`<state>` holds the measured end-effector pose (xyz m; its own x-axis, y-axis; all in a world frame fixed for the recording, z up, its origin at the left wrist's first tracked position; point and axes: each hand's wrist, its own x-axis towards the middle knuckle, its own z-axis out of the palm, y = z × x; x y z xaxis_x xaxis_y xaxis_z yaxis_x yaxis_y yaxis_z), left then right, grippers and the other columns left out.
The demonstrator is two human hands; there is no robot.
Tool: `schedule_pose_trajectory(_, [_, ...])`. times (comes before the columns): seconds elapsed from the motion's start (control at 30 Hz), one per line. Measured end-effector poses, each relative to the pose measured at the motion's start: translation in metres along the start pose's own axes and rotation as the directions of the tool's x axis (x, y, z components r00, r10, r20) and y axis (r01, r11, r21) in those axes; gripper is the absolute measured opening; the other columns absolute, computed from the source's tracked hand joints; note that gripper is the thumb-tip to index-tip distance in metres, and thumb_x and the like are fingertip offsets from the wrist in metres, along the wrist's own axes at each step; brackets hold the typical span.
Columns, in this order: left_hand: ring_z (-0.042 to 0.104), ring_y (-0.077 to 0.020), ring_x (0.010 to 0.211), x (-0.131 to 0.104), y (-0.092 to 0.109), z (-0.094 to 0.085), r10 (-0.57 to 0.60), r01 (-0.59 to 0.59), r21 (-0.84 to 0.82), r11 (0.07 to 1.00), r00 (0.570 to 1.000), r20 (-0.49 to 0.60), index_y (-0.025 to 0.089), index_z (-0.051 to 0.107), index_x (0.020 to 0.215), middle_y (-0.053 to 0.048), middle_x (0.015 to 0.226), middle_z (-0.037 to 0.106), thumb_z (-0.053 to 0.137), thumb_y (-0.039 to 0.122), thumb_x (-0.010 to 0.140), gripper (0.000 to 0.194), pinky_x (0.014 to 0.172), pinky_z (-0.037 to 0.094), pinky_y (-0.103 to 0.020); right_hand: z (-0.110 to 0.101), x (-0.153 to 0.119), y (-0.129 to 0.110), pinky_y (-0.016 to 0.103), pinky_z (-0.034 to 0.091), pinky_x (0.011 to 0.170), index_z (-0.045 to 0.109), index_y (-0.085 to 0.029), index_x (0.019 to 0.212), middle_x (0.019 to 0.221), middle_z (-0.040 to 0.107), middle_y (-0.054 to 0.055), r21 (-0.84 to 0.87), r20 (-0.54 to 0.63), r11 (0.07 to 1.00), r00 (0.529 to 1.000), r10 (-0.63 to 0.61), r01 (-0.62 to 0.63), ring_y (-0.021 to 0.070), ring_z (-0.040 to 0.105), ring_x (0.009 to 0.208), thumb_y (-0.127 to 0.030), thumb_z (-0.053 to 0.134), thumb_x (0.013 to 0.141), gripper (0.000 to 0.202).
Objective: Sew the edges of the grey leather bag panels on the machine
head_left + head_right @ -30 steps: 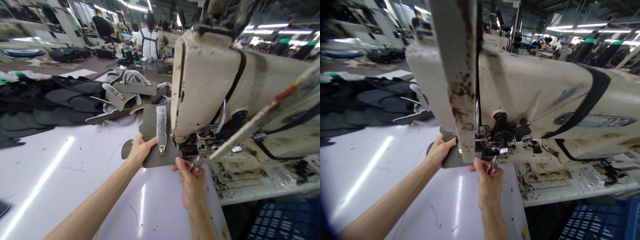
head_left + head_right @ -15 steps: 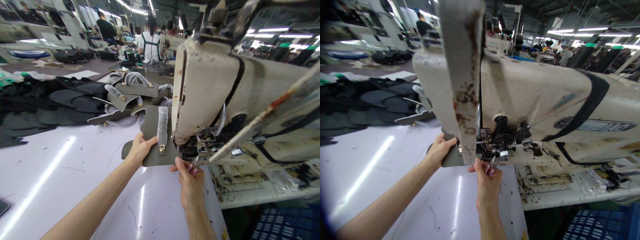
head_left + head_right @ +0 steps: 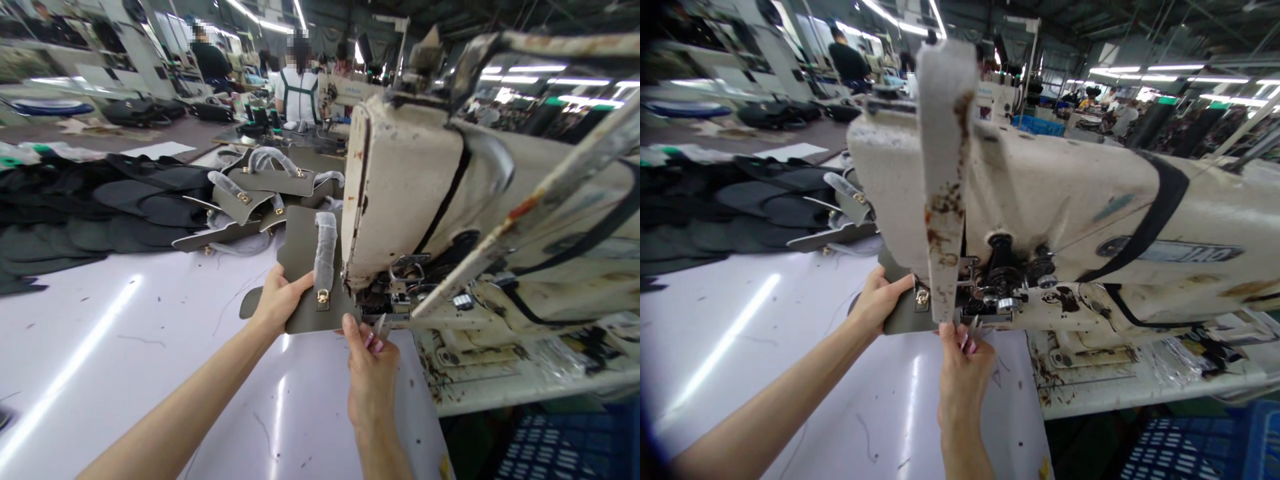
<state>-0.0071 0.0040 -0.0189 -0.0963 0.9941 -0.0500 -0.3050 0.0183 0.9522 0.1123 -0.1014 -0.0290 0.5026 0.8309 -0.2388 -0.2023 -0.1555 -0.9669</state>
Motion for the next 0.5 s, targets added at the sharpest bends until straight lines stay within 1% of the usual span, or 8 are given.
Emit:
schedule_pose_trajectory(0.07, [0.069,-0.0152,0.069,-0.001,0.001,0.001,0.027,-0.027,-0.002,1.000,1.000,-0.011,0.014,0.064,0.098,-0.005,0.094,0.075,0.080,0.018,0.064,0.038,0.062,0.057,-0.023,0.004,0.000,0.001,0.022,0.023,0.046,0.065,-0.014,0.056,0.052,0.036,-0.005,0.008,-0.013,1.000,1.000,0.011,-0.011,0.0079,0.028,0.050,-0.052,0.077,0.074,0.044])
schedule_pose_trajectory(0.17, [0.067,-0.0131,0.067,-0.001,0.001,0.001,0.045,-0.045,0.008,0.999,0.998,-0.046,0.014,0.062,0.095,-0.005,0.093,0.075,0.080,0.018,0.063,0.037,0.060,0.055,-0.020,0.011,0.000,0.002,0.023,0.026,0.046,0.070,-0.012,0.062,0.054,0.037,-0.005,0.071,-0.041,0.997,0.999,0.020,-0.017,0.0087,0.030,0.050,-0.052,0.076,0.074,0.042])
schedule_pose_trajectory(0.27, [0.069,-0.0146,0.070,0.000,0.000,0.001,0.059,-0.058,0.017,0.998,0.996,-0.070,0.014,0.062,0.096,-0.005,0.095,0.075,0.080,0.019,0.064,0.037,0.061,0.055,-0.021,0.016,0.000,0.002,0.024,0.028,0.047,0.069,-0.012,0.061,0.055,0.039,-0.005,0.108,-0.082,0.994,0.997,0.008,0.000,0.0087,0.030,0.049,-0.049,0.075,0.077,0.040])
schedule_pose_trajectory(0.4, [0.071,-0.0200,0.090,0.002,0.001,0.001,0.092,-0.092,0.008,0.996,0.990,-0.105,0.015,0.063,0.095,-0.005,0.099,0.075,0.081,0.020,0.063,0.037,0.077,0.058,-0.026,0.022,0.000,0.005,0.023,0.030,0.048,0.069,-0.012,0.064,0.055,0.046,-0.003,0.070,-0.098,0.997,0.995,-0.026,0.033,0.0093,0.033,0.051,-0.048,0.071,0.082,0.041])
schedule_pose_trajectory(0.43, [0.071,-0.0206,0.092,0.002,0.001,0.001,0.099,-0.099,0.008,0.995,0.989,-0.114,0.015,0.063,0.094,-0.005,0.098,0.075,0.081,0.020,0.063,0.037,0.080,0.058,-0.027,0.024,0.000,0.006,0.023,0.030,0.048,0.070,-0.012,0.066,0.056,0.047,-0.002,0.062,-0.104,0.998,0.994,-0.024,0.030,0.0096,0.034,0.052,-0.049,0.070,0.082,0.040])
schedule_pose_trajectory(0.5, [0.071,-0.0200,0.089,0.003,0.002,0.001,0.105,-0.104,0.013,0.994,0.986,-0.129,0.014,0.063,0.094,-0.004,0.094,0.074,0.082,0.021,0.063,0.037,0.079,0.059,-0.028,0.029,-0.001,0.008,0.023,0.030,0.048,0.071,-0.012,0.069,0.056,0.049,-0.002,0.061,-0.125,0.998,0.992,-0.011,0.018,0.0101,0.036,0.053,-0.049,0.070,0.082,0.040])
